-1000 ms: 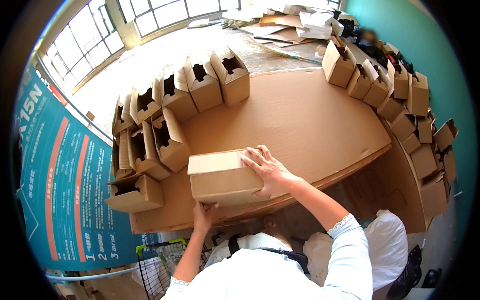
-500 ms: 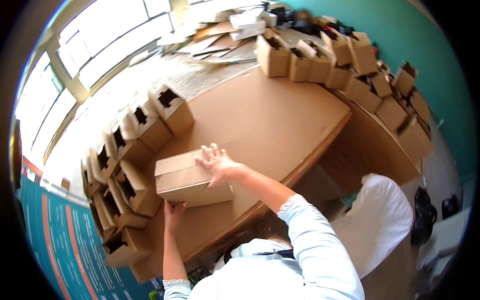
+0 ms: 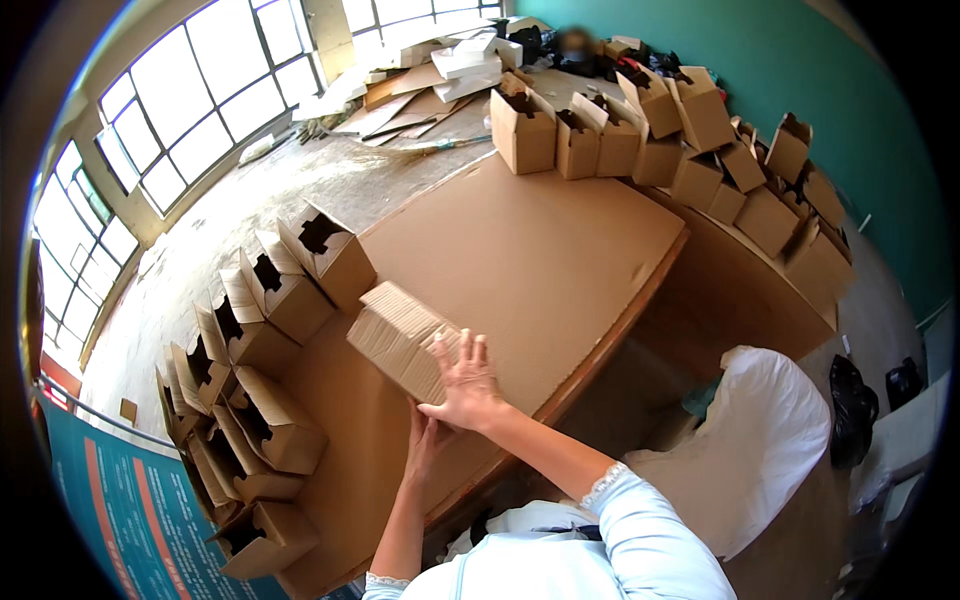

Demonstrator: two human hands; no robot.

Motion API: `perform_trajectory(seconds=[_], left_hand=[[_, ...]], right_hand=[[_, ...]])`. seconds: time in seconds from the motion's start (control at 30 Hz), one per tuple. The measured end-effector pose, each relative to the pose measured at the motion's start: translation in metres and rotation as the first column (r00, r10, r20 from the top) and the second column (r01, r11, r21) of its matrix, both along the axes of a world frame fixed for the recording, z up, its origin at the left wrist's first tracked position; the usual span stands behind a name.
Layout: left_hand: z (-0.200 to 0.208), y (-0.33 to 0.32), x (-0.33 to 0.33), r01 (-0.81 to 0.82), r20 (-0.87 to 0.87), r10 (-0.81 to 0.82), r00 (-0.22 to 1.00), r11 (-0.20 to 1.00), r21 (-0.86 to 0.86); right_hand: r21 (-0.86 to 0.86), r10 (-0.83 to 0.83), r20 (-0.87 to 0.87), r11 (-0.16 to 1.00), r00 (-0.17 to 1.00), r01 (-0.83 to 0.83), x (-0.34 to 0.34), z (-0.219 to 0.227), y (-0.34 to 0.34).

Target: The person places bottles into small cardboard boxes, folds the box flaps closed, and stacks the filled boxes on a work surface.

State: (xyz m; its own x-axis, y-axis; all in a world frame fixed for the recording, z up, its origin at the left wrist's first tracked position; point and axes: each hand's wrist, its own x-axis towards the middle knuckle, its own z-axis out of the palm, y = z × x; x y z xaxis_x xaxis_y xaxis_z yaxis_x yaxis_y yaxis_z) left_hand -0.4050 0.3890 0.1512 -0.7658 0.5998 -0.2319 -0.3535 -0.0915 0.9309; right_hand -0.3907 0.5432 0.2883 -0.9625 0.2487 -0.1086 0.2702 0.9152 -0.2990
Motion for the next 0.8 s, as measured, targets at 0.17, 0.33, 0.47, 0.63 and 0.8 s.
perform_trajectory(seconds=[0.17, 0.33, 0.47, 0.63, 0.8], left_hand=[[0.007, 0.040, -0.038, 0.014, 0.071, -0.016, 0.997, 0.999, 0.028], [-0.007, 0.095, -0.114, -0.139, -0.019, 0.141, 0.990, 0.986, 0.088], [-0.015, 0.119, -0.169, -0.172, -0.110, 0.184, 0.977, 0.979, 0.112], [0.005, 0.089, -0.123, -0.159, -0.423, 0.001, 0.906, 0.927, -0.338], [0.020, 0.020, -0.025, -0.358, -0.378, 0.190, 0.906, 0.820, -0.446]], right_hand=[[0.050, -0.040, -0.105, 0.998, 0.994, 0.046, -0.029, -0.026, 0.036], [0.064, -0.154, -0.263, 0.982, 0.952, 0.177, -0.105, -0.041, 0.065], [0.095, -0.160, -0.293, 0.976, 0.943, 0.195, -0.191, -0.040, 0.091], [0.230, -0.096, -0.260, 0.960, 0.961, 0.159, -0.299, -0.056, 0.097], [0.247, 0.030, -0.208, 0.969, 0.978, 0.023, -0.379, -0.051, 0.084]])
